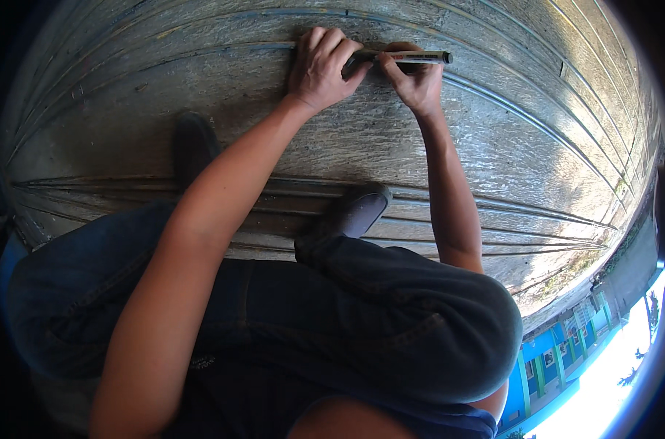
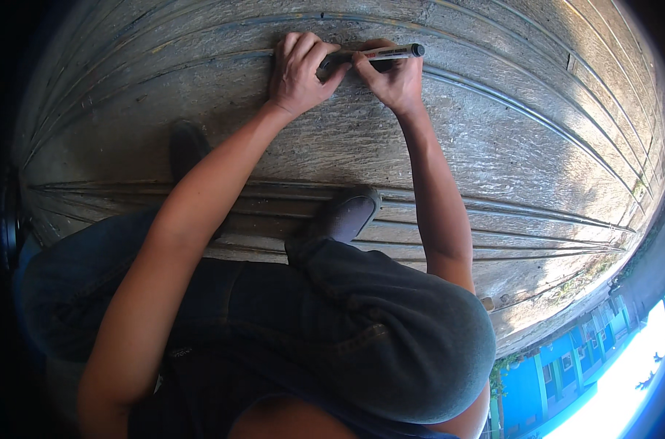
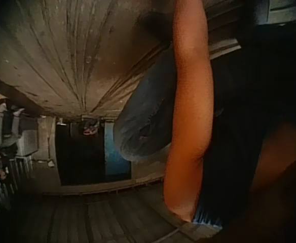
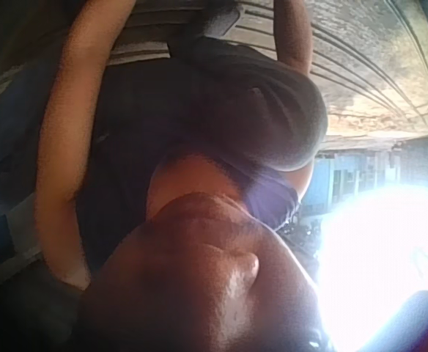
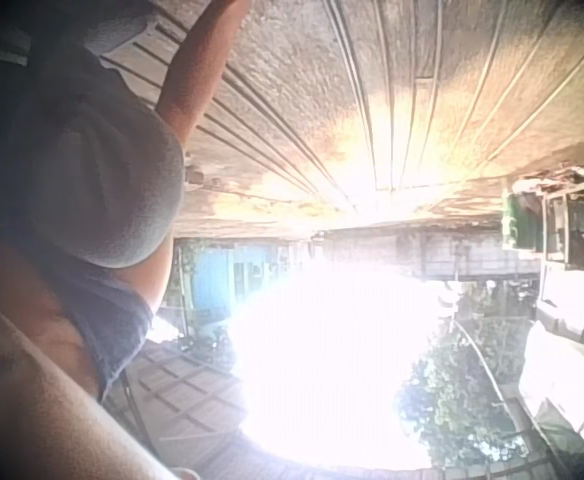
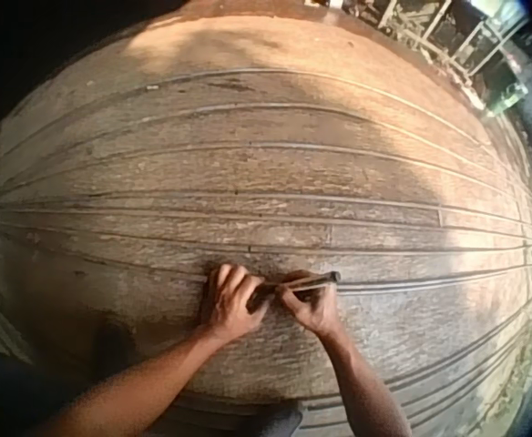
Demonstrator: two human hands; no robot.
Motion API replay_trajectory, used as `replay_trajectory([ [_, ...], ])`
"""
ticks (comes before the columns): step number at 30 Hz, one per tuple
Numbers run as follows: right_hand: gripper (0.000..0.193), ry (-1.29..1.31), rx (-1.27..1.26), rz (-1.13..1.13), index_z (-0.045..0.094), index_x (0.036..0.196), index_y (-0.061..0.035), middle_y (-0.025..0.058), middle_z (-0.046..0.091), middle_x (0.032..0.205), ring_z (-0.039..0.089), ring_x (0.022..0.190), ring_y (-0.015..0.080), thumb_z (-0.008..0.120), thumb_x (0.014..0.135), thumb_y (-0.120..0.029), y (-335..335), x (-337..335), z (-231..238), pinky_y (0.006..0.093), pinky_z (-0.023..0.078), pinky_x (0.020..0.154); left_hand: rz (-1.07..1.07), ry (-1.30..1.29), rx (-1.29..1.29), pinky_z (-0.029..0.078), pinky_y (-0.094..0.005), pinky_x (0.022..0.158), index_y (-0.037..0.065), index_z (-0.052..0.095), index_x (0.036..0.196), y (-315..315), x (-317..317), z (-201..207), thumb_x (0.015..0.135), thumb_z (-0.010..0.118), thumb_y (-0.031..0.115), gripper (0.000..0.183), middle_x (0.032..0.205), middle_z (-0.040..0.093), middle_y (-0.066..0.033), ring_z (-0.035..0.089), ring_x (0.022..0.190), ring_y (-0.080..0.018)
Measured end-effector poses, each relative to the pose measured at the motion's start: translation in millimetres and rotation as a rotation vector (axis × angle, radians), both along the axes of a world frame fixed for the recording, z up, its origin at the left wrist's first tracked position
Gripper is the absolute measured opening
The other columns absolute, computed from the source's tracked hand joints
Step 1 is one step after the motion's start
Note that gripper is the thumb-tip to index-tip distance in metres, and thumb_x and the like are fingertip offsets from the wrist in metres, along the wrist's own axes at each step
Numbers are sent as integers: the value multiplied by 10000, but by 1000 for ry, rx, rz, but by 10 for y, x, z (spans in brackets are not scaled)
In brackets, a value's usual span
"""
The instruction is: Marking several long metal bars with a permanent marker on a concrete floor.
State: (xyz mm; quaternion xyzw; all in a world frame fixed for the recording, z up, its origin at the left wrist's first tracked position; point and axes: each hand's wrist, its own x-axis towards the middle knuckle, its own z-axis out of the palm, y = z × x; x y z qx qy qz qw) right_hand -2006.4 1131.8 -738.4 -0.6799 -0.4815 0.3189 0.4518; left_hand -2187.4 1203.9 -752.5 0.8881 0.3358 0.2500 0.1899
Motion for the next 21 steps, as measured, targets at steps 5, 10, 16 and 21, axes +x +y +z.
replay_trajectory([
  [5,227,36,10,-12,735,899,52,121,717,706,696,650,155,786,803,-147,-7,4,-34,298,564,623,2,-1,-7,439,-404,856,130,675,999,-7,2,1,744,834,262,328,956,586,-24,543,983,-252],
  [10,239,66,13,-37,735,895,50,116,717,714,694,668,151,792,810,-165,-34,-1,-106,295,561,639,3,-4,-9,439,-404,853,128,674,998,-11,6,1,744,835,264,330,955,585,-27,542,982,-252],
  [16,242,46,6,-37,734,893,49,102,713,720,681,669,143,787,825,-177,-25,1,-92,288,556,648,2,3,-17,436,-401,863,123,673,993,-12,3,-1,751,832,267,323,953,585,-28,540,986,-252],
  [21,237,105,5,-64,737,892,42,92,714,721,682,678,138,779,839,-185,-17,-14,-99,284,555,655,2,9,-12,436,-403,871,118,671,1000,-2,3,6,763,830,280,328,951,585,-30,540,988,-254],
])
